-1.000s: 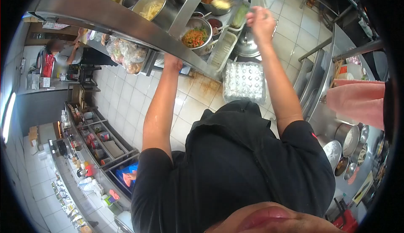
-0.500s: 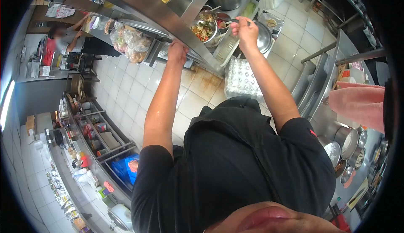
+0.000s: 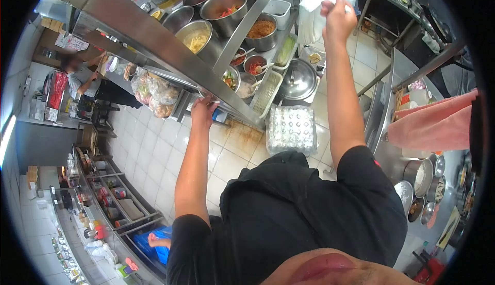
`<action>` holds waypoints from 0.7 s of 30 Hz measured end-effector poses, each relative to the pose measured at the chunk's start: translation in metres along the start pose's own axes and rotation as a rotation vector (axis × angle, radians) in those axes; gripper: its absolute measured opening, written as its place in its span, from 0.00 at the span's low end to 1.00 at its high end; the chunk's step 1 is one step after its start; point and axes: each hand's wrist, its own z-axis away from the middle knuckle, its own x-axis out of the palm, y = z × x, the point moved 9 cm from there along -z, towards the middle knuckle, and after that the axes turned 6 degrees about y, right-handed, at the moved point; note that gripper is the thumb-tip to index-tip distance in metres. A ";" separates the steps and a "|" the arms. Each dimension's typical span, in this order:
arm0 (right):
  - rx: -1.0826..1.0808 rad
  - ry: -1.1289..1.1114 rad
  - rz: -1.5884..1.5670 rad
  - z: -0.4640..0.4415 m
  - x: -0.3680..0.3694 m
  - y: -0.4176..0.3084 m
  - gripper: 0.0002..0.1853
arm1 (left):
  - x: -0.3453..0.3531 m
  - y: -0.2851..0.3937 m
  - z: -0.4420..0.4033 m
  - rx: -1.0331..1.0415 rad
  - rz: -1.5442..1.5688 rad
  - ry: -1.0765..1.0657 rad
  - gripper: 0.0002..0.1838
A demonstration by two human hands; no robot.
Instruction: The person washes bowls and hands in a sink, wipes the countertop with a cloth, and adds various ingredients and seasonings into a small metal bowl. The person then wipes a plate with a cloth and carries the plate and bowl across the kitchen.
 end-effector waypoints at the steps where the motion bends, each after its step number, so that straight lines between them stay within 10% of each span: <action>1: -0.071 -0.015 -0.011 -0.007 0.025 -0.011 0.08 | -0.003 0.001 0.004 0.003 0.014 0.014 0.04; 3: -0.271 -0.107 0.104 -0.021 0.068 -0.018 0.09 | -0.009 0.002 0.009 0.025 0.018 0.022 0.03; 4: -1.107 -0.105 0.481 -0.010 0.095 -0.034 0.12 | -0.013 0.001 0.010 0.037 0.021 0.027 0.03; 5: -0.619 -0.074 0.460 -0.040 0.105 -0.002 0.13 | -0.017 0.001 0.011 0.049 0.024 0.032 0.03; 10: -0.814 -0.234 0.444 -0.046 0.143 0.043 0.14 | -0.043 -0.007 0.023 0.012 0.016 0.075 0.02; 13: -0.462 -0.189 0.609 -0.060 0.126 0.066 0.13 | -0.059 -0.009 0.035 0.015 0.036 0.117 0.02; 14: -0.694 -0.121 0.946 -0.075 0.120 0.081 0.14 | -0.065 -0.012 0.039 0.011 0.034 0.138 0.01; 16: 0.046 -0.165 -0.223 -0.100 0.087 0.130 0.11 | -0.075 -0.014 0.041 0.006 0.030 0.183 0.02; 20: 0.173 -0.095 -0.268 -0.101 -0.029 0.160 0.12 | -0.106 -0.023 0.045 0.048 0.054 0.235 0.07; 21: 0.185 -0.144 -0.278 -0.027 -0.013 0.075 0.10 | -0.105 -0.023 0.046 0.067 0.059 0.184 0.05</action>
